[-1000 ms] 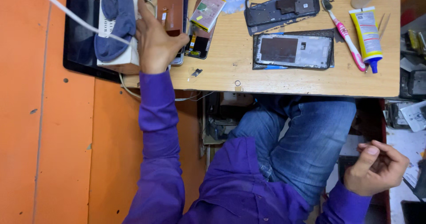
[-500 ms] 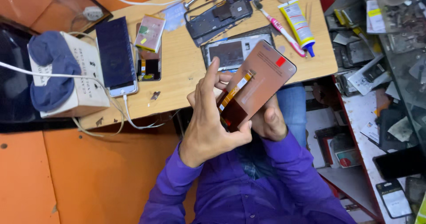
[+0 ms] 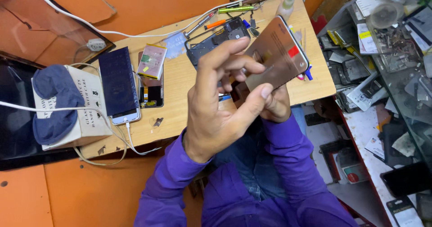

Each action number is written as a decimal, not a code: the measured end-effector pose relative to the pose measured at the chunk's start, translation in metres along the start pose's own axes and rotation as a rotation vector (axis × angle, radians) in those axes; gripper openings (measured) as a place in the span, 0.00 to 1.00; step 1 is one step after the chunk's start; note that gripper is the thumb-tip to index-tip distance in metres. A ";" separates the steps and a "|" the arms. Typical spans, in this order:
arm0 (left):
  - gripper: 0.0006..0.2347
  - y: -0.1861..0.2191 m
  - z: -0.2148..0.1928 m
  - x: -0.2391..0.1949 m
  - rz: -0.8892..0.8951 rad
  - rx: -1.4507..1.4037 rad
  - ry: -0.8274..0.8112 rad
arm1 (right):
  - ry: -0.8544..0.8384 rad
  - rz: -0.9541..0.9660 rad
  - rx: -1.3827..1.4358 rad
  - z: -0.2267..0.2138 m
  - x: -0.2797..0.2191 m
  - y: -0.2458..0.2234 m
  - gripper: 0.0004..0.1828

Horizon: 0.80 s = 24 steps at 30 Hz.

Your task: The person applies adhesive around the perimeter of a smartphone chassis, then installs a new screen assembly and a battery into the chassis. The person handles the screen, battery, and chassis, and uses a tube of adhesive and a small tool during the process.

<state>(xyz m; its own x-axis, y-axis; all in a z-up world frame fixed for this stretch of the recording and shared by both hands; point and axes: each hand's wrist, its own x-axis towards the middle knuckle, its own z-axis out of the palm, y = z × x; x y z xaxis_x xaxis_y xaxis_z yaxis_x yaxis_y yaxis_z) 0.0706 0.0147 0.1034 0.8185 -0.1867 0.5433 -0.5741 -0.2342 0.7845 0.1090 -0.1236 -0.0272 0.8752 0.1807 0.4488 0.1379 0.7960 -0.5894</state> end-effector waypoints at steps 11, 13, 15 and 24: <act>0.30 -0.014 0.021 0.011 -0.065 -0.063 -0.043 | 0.085 0.070 -0.112 0.012 -0.001 -0.005 0.34; 0.31 -0.016 0.022 0.013 -0.092 -0.064 -0.063 | 0.076 0.065 -0.107 0.010 -0.002 -0.006 0.32; 0.31 -0.017 0.024 0.016 -0.132 -0.105 -0.094 | 0.061 0.059 -0.124 0.004 -0.003 -0.007 0.33; 0.31 -0.007 0.036 0.020 -0.100 -0.140 -0.140 | 0.094 0.026 0.053 -0.010 -0.011 -0.003 0.40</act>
<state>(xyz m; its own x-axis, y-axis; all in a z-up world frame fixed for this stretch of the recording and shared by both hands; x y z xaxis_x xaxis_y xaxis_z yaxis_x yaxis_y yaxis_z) 0.0905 -0.0214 0.0977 0.8549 -0.3018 0.4220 -0.4743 -0.1248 0.8715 0.1033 -0.1342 -0.0370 0.9183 0.1484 0.3670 0.0922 0.8214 -0.5628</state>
